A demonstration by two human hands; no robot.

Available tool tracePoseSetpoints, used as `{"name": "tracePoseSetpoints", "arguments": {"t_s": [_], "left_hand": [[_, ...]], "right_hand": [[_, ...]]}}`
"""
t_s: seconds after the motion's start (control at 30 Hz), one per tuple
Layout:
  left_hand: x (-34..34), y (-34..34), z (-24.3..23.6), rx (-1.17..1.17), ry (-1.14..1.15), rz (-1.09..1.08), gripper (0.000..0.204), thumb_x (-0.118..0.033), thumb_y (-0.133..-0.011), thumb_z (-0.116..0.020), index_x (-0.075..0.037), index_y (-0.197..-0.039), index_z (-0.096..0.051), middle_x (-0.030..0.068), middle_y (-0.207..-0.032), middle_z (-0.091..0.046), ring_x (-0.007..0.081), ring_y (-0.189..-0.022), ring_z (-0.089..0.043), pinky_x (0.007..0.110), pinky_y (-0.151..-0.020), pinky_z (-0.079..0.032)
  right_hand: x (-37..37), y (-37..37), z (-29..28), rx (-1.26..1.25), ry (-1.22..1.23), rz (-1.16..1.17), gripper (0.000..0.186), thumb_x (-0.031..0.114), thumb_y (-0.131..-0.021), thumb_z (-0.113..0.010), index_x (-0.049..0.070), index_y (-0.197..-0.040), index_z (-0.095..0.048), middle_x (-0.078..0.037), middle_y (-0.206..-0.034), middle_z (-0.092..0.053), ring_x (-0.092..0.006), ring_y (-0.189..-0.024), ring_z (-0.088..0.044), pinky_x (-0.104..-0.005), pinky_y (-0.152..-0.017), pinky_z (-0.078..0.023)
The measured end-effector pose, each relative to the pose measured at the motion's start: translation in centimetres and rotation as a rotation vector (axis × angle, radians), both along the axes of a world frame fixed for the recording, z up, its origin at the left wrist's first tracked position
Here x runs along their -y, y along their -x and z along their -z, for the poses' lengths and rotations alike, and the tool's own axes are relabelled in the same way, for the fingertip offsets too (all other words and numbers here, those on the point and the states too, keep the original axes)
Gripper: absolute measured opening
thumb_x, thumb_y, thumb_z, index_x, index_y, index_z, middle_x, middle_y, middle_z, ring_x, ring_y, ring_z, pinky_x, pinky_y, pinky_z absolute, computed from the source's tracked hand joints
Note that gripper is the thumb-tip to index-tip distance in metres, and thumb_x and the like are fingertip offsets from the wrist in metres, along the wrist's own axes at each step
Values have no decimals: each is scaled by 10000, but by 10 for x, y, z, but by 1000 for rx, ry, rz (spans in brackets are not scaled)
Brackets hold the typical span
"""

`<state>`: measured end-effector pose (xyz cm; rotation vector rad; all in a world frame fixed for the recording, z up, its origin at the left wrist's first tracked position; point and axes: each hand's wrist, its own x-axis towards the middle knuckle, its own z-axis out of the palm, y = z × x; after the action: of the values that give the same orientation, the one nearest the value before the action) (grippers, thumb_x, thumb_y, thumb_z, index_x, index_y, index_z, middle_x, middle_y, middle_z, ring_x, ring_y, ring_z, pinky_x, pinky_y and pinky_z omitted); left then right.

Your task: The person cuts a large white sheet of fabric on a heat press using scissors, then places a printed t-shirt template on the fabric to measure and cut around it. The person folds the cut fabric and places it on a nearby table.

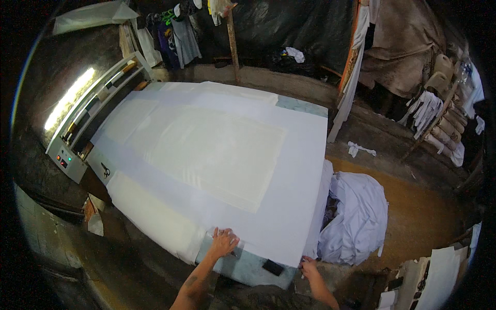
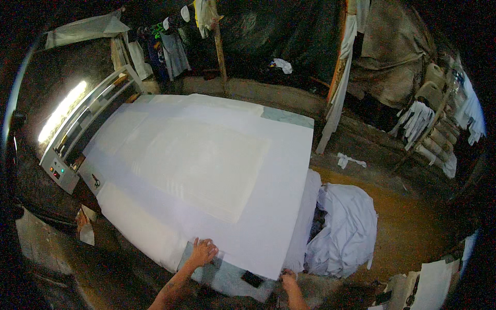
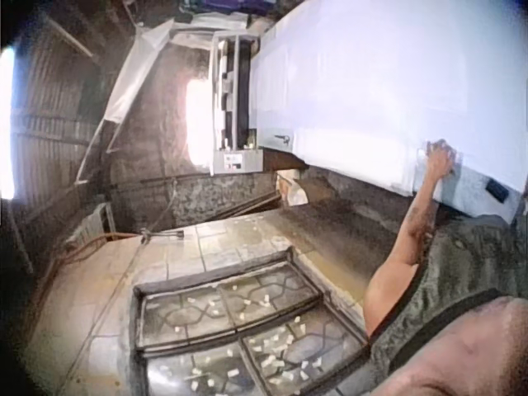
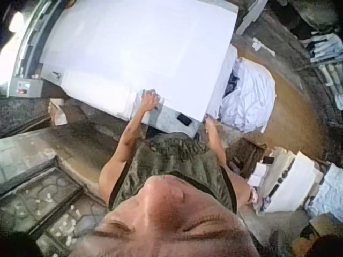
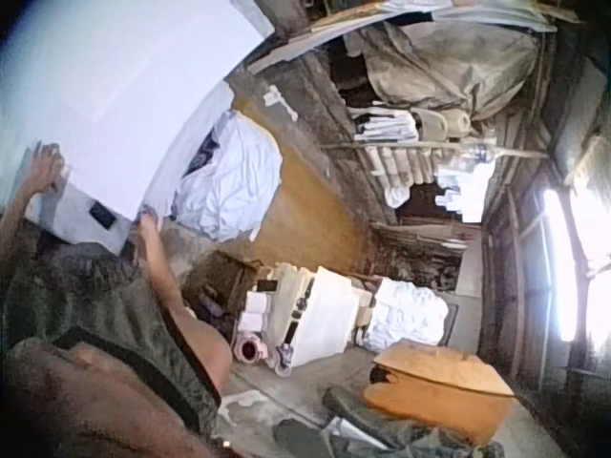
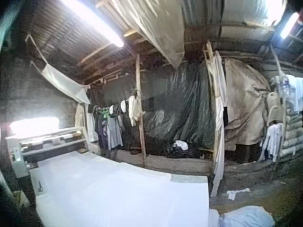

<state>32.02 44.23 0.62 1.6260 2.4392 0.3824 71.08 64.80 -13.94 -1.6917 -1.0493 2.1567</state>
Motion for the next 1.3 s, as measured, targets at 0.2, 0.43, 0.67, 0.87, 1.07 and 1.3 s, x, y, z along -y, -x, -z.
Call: {"name": "tracePoseSetpoints", "arguments": {"t_s": [0.2, 0.43, 0.67, 0.87, 1.07, 1.3], "left_hand": [[-29, 103, -17, 67, -105, -38, 372, -325, -883, -548, -75, -1152, -607, 170, -1316, -480, 364, -1242, -412, 567, -1063, -219], [-66, 235, -10, -142, -119, -286, 582, -316, -853, -563, -31, -1344, -433, 307, -1456, -236, 483, -1342, -200, 562, -1087, -165], [-65, 249, 2, 7, -118, -293, 635, -372, -885, -500, -2, -1384, -373, 311, -1479, -174, 498, -1369, -97, 574, -1095, -99], [-65, 249, -3, 17, -128, -276, 616, -373, -897, -480, 9, -1372, -386, 314, -1468, -190, 506, -1356, -115, 572, -1090, -105], [-69, 230, 1, -10, -167, -284, 568, -342, -899, -484, -7, -1354, -422, 315, -1452, -222, 508, -1345, -141, 571, -1088, -119], [-68, 230, 13, -22, -84, -268, 507, -345, -913, -472, -30, -1310, -483, 288, -1449, -277, 482, -1342, -196, 558, -1093, -136]], "right_hand": [[-49, 81, -106, 773, -1284, -261, 434, -30, -727, -633, -23, -1148, -529, -202, -1176, -507, -345, -1147, -479, -480, -947, -426], [-53, 321, -144, 193, -623, -209, 517, 166, -828, -672, -6, -1272, -470, -140, -1107, -583, -230, -1001, -578, -321, -822, -491], [-43, 439, -121, 296, -383, 123, 791, 310, -755, -758, -134, -1292, -383, -173, -1161, -576, -258, -1064, -548, -351, -840, -474], [-74, 442, -142, 16, -176, 66, 519, 319, -710, -793, -20, -1026, -558, -122, -903, -611, -207, -816, -579, -335, -723, -484], [-86, 433, -154, 136, -271, 197, 734, 297, -734, -778, 0, -1260, -360, -78, -932, -576, -213, -797, -566, -380, -716, -490], [-91, 424, -171, -395, -294, -12, 315, 212, -801, -694, 32, -1054, -640, -109, -962, -681, -245, -882, -654, -369, -762, -516]]}}
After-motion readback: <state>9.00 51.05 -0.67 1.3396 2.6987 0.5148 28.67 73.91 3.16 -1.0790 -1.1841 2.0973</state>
